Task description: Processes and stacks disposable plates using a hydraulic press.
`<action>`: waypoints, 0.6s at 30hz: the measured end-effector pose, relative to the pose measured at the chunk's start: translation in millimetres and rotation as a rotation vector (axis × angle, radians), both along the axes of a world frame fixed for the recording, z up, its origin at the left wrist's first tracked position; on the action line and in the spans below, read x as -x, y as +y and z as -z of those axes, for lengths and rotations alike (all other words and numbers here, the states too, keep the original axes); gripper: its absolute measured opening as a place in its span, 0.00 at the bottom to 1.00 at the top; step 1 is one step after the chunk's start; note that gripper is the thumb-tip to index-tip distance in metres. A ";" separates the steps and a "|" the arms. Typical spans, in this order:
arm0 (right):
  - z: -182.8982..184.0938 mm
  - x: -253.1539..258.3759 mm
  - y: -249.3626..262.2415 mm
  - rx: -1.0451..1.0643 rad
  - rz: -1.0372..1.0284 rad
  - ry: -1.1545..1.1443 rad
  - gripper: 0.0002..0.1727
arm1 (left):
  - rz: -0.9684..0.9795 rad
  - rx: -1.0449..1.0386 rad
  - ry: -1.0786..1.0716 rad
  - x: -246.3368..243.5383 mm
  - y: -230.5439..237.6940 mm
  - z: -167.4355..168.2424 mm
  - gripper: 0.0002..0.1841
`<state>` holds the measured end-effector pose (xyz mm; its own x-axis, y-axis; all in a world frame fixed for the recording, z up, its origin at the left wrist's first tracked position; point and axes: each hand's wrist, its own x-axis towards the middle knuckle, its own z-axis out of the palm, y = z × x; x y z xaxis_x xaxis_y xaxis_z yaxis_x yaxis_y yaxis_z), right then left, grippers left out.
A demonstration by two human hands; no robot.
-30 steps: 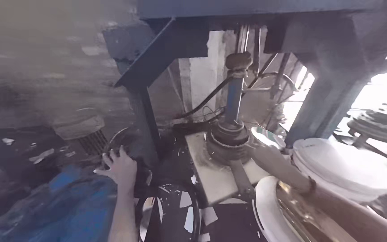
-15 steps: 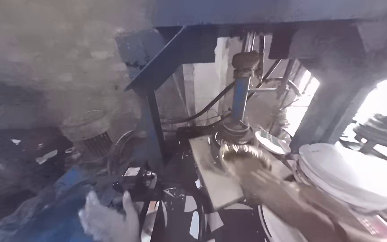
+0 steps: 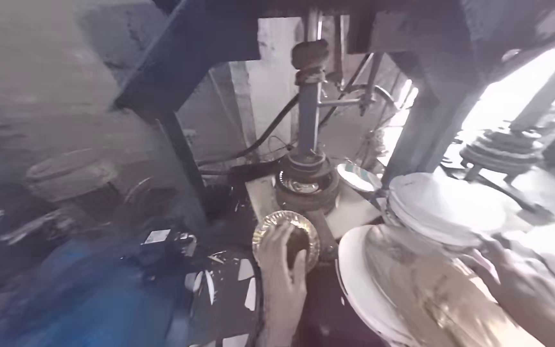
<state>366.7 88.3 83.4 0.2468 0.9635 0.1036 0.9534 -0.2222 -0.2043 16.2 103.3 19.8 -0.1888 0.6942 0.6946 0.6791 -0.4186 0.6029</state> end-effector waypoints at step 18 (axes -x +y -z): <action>76.7 -24.2 27.6 -0.124 0.083 0.429 0.24 | 0.363 0.743 0.156 -118.8 20.2 -17.8 0.36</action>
